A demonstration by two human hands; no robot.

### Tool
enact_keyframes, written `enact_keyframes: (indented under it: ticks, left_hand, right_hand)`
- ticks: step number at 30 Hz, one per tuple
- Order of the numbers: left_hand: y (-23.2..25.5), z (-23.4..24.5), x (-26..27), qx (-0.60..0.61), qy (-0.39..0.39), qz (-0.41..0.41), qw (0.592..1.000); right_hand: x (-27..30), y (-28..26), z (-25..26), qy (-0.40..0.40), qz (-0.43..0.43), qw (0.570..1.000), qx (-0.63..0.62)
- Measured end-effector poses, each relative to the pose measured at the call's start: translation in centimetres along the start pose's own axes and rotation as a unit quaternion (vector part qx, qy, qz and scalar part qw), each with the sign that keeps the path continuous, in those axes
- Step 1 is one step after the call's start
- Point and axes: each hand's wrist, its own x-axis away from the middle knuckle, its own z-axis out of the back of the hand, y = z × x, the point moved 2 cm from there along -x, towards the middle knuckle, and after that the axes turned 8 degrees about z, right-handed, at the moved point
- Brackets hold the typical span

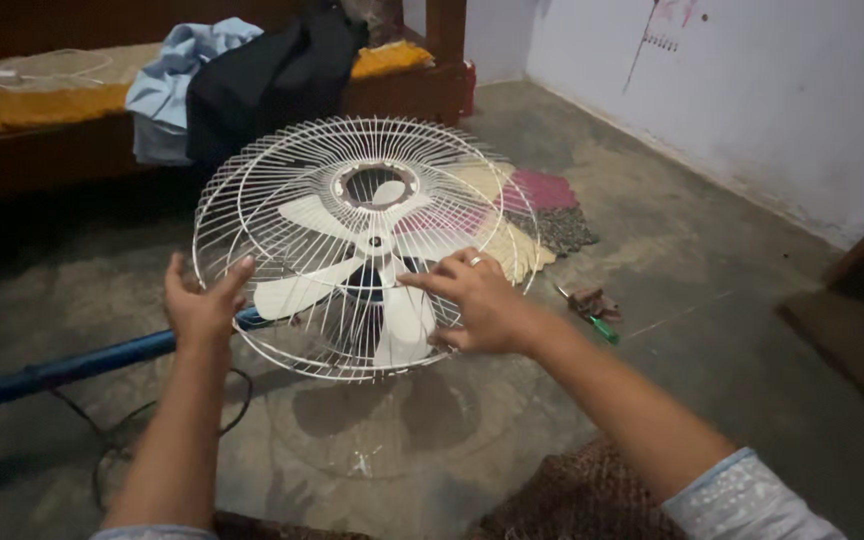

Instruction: The person reassembles an electric fan by attaching the front wire cage to the fan head and securing it with a central cap. The person uses both hands to align the cage and then screws the cap clockwise to lock it in place.

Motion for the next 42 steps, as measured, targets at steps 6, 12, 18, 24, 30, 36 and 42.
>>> enact_keyframes:
  ticks: [6, 12, 18, 24, 30, 36, 42]
  left_hand:
    - [-4.3, 0.2, -0.6, 0.096, -0.041, -0.052, 0.993]
    - [-7.6, 0.7, -2.0, 0.102, -0.025, -0.048, 0.993]
    - [-5.8, 0.3, -4.6, 0.167, -0.075, -0.023, 0.983]
    - [3.2, -2.2, -12.6, 0.164, -0.153, -0.007, 0.974]
    - [10.1, -6.6, -10.5, 0.000, -0.123, -0.144, 0.982]
    - [8.5, -7.3, -7.7, 0.108, -0.163, 0.145, 0.970]
    - [-1.2, -8.2, -8.0, 0.103, -0.133, 0.170, 0.971]
  right_hand:
    - [-1.0, 1.5, -3.7, -0.017, -0.006, 0.999, -0.028]
    - [-1.8, 1.8, -5.5, -0.031, -0.013, 0.999, -0.007]
    - [-3.9, 2.4, -3.9, 0.030, 0.023, 0.999, 0.030]
    - [-10.2, 4.8, 1.5, 0.190, 0.012, 0.971, -0.141]
    - [-11.3, 5.5, 7.1, 0.391, 0.008, 0.610, -0.690]
    - [-5.6, 6.3, 3.4, 0.421, 0.037, 0.499, -0.757]
    - [-2.0, 8.0, -3.9, 0.383, 0.016, 0.468, -0.797]
